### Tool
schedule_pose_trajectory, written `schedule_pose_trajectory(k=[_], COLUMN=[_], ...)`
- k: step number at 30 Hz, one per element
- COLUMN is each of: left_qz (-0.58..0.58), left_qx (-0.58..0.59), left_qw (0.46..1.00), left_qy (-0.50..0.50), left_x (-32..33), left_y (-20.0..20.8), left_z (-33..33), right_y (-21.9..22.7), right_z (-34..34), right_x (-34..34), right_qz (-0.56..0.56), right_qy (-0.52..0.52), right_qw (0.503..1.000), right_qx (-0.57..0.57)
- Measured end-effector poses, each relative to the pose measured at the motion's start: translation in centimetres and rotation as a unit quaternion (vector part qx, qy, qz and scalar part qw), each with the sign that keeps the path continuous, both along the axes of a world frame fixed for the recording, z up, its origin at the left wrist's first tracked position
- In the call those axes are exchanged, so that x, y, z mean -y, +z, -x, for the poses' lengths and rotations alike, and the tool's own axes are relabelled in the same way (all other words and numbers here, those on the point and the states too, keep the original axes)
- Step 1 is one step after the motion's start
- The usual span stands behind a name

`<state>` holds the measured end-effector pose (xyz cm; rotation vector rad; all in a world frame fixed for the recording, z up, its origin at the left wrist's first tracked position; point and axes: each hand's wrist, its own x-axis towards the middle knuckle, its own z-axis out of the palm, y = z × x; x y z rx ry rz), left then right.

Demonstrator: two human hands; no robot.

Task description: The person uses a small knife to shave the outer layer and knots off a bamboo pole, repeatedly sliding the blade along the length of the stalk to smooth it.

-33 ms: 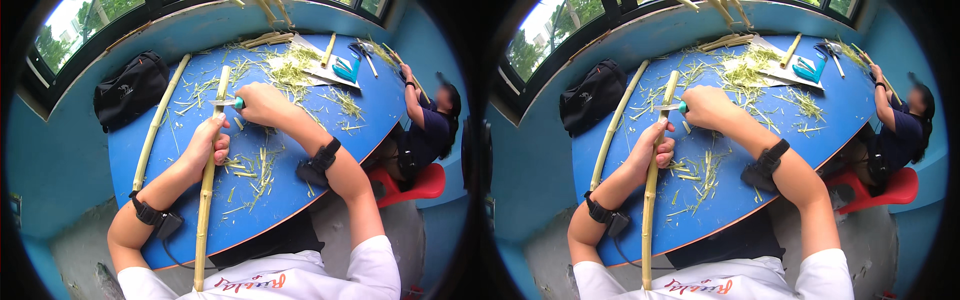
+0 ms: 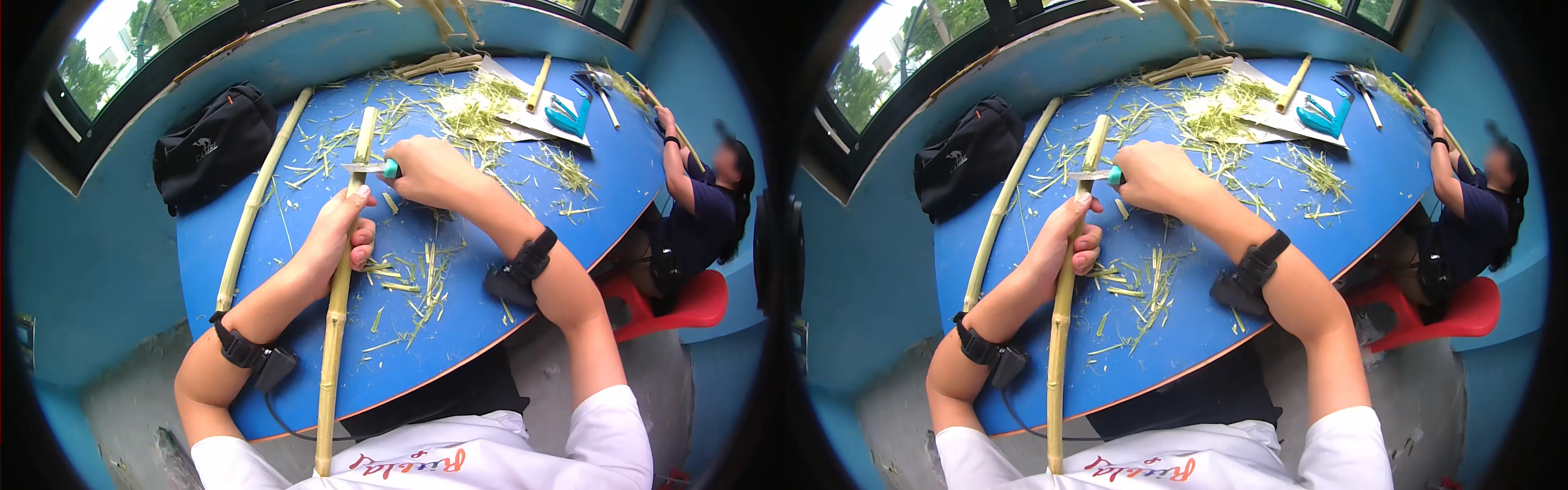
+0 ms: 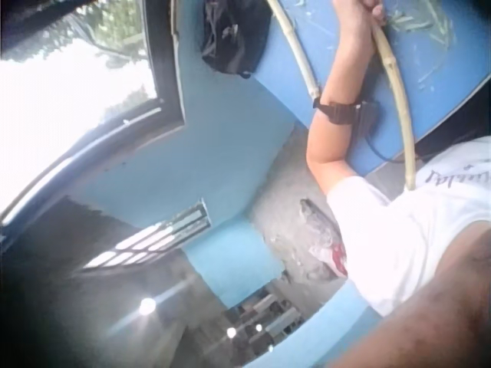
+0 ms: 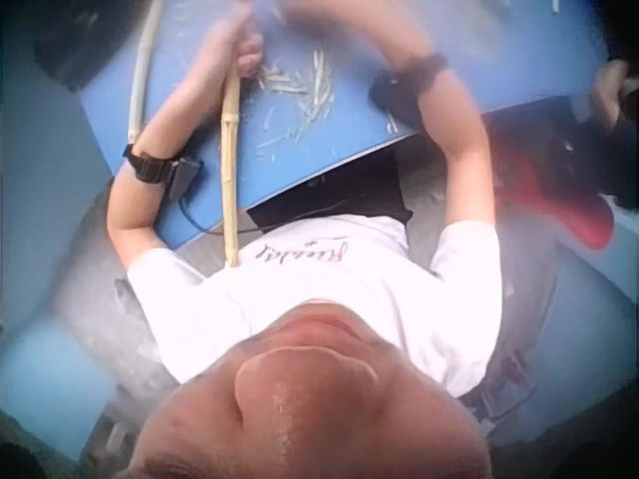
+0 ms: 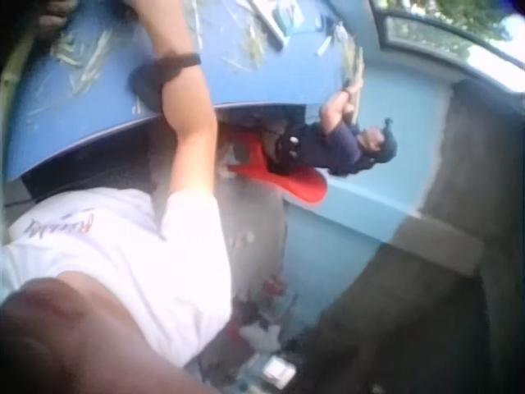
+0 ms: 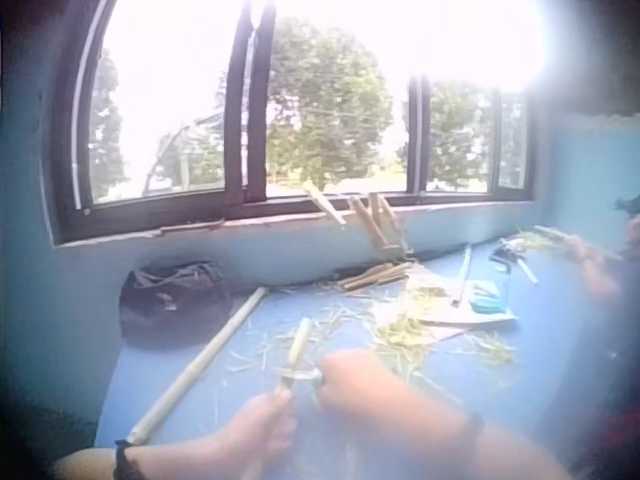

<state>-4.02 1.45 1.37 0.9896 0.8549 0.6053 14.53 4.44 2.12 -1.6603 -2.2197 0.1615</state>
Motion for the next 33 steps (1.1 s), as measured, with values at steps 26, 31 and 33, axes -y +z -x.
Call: schedule_pose_trajectory(k=[26,31,33], left_qz=[-0.014,-0.011,-0.009], left_qx=[0.039,0.059,0.063], left_qw=[0.999,0.995,0.992], left_qy=[0.035,0.078,0.106], left_x=[-0.8,-0.5,-0.4], left_y=[-1.3,-1.0,-1.0], left_z=[-0.2,0.0,0.0], right_y=[1.0,1.0,1.4], right_z=[-0.3,-2.1,-5.1], right_x=[1.4,0.7,-0.5], right_qz=[0.008,0.01,0.018], right_qy=[0.014,-0.052,-0.171], right_qw=[1.0,0.998,0.985], right_qx=[-0.016,-0.015,-0.023])
